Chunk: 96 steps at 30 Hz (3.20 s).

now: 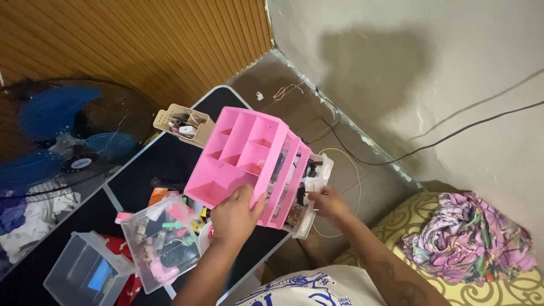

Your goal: Organize various cosmetic and beauty products from containers into a multi-tiered pink storage unit.

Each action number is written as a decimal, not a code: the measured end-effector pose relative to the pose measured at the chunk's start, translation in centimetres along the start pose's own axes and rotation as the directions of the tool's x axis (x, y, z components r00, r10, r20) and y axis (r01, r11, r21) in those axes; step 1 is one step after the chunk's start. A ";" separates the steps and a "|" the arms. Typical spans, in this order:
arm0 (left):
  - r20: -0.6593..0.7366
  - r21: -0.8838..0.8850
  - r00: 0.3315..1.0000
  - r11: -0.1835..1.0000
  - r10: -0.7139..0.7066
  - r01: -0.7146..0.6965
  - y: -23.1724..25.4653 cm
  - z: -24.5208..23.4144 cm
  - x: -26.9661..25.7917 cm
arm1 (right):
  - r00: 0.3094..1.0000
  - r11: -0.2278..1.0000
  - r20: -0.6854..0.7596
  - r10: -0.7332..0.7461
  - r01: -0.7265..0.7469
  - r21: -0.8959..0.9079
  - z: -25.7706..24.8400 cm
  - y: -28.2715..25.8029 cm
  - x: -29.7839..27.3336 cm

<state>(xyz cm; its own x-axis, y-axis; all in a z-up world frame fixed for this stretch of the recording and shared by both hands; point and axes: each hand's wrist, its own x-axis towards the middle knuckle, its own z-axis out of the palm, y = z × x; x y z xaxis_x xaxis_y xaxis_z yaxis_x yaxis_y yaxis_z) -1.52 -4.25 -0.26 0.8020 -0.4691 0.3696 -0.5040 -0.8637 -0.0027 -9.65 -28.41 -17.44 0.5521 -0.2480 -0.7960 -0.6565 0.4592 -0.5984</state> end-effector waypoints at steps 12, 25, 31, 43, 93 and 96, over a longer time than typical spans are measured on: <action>-0.029 0.019 1.000 1.000 0.008 -0.007 0.2 0.8 -0.1 | 0.994 0.998 0.091 -0.065 0.065 0.005 -0.7 -1.8 -2.8; -0.083 0.057 0.996 0.998 0.041 -0.036 1.3 1.8 1.2 | 0.997 0.997 0.073 0.011 -0.017 0.074 -4.3 -4.5 -7.6; -0.089 0.062 0.994 0.997 0.062 -0.056 0.9 2.3 1.4 | 0.997 0.996 0.080 0.016 -0.023 0.087 -5.2 -0.6 -4.5; -0.094 -0.001 0.991 0.995 0.095 -0.096 0.6 1.3 1.9 | 0.988 1.000 0.157 0.013 -0.017 0.025 -5.4 -6.8 -10.9; 0.253 -0.462 0.862 0.728 -0.439 0.506 -7.7 1.3 0.6 | 0.991 0.985 0.095 -0.091 0.076 0.156 -13.0 -7.5 -11.4; 0.263 -0.472 0.851 0.709 -0.454 0.524 -7.2 0.8 0.8 | 0.988 0.980 0.093 -0.125 0.109 0.167 -14.6 -7.6 -10.9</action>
<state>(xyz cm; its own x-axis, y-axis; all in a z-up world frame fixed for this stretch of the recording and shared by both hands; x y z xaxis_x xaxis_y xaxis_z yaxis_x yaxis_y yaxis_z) 3.03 1.39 -0.69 0.9959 -0.0558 0.0712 -0.0882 -0.7711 0.6305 -18.15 -41.65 -5.56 0.6753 -0.2235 -0.7029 -0.4974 0.5657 -0.6577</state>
